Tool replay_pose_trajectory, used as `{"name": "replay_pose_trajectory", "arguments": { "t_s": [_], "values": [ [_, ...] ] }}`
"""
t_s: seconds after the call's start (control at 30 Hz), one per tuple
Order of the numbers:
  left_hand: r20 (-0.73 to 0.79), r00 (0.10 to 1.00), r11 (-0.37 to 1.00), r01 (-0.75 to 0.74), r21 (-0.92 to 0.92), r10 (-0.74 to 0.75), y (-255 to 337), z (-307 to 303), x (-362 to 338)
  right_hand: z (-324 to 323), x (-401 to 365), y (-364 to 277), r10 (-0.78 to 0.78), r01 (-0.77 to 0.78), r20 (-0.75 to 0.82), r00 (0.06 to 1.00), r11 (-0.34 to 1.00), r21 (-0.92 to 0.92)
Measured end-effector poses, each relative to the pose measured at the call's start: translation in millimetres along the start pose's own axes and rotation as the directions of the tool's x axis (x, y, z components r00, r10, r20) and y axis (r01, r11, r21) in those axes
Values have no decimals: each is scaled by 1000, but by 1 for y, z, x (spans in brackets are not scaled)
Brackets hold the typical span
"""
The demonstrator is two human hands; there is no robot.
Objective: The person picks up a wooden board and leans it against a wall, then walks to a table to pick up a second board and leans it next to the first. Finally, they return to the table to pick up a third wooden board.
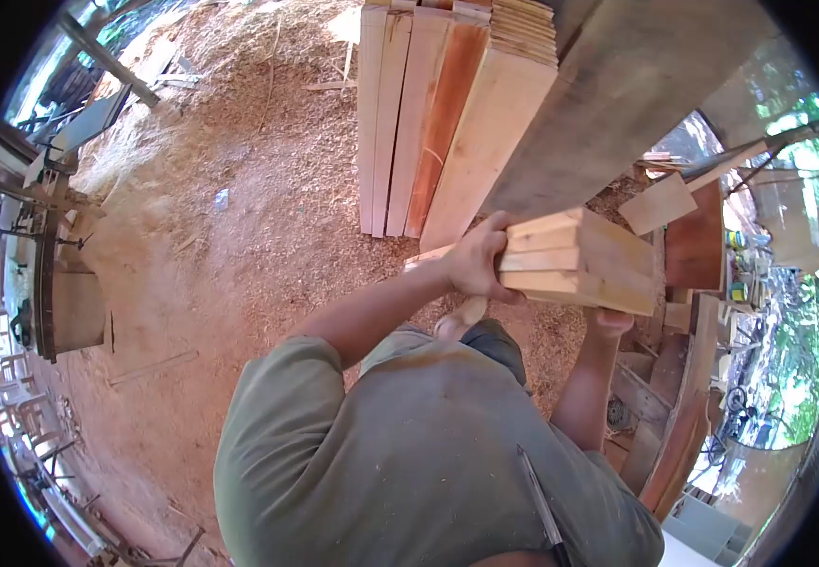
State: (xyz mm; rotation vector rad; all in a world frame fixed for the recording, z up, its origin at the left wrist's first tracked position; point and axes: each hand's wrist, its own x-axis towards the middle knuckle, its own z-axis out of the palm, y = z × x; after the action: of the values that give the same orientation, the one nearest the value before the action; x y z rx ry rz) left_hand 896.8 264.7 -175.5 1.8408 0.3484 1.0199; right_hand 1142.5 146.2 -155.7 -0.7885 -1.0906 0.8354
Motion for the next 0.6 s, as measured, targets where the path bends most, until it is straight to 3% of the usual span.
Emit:
{"name": "replay_pose_trajectory", "arguments": {
  "t_s": [0.03, 0.1, 0.13, 0.23, 0.27, 0.3, 0.4, 0.43, 0.5, 0.53, 0.6],
  "values": [
    [-10, 1000, 1000, 16, 8, -16, -4, -10, 7, -2, 10, 14, 15, -15, 7, 1000, 1000, 13],
    [101, 933, 920, 316, 234, -346, -6, -34, 14, -12, 25, 41, 73, -69, 86, 994, 996, -48],
    [62, 945, 942, 312, 124, -321, -21, -37, 12, -18, 32, 54, 103, -93, 132, 986, 993, -78],
    [67, 967, 958, 230, 173, -245, -55, -47, 15, -21, 69, 84, 158, -130, 280, 947, 985, -115],
    [52, 951, 945, 293, 148, -304, -65, -48, 14, -15, 74, 86, 370, -376, 198, 907, 927, -12],
    [24, 950, 940, 304, 157, -311, -75, -47, 16, -10, 82, 86, 571, -584, 137, 810, 805, 101],
    [98, 928, 912, 327, 248, -360, -97, -40, 23, -5, 110, 80, 687, -689, 134, 714, 724, -40],
    [91, 922, 907, 346, 238, -376, -91, -36, 26, -6, 116, 76, 702, -704, 136, 699, 709, -43],
    [-12, 926, 898, 370, 237, -378, -63, -42, 51, -7, 133, 73, 496, -471, 397, 773, 867, -165],
    [-32, 957, 927, 288, 242, -289, -55, -45, 64, -9, 140, 73, 509, -484, 400, 762, 858, -171],
    [-38, 938, 913, 344, 219, -344, -52, -50, 82, -13, 151, 76, 584, -464, 371, 722, 806, -367]
  ]
}}
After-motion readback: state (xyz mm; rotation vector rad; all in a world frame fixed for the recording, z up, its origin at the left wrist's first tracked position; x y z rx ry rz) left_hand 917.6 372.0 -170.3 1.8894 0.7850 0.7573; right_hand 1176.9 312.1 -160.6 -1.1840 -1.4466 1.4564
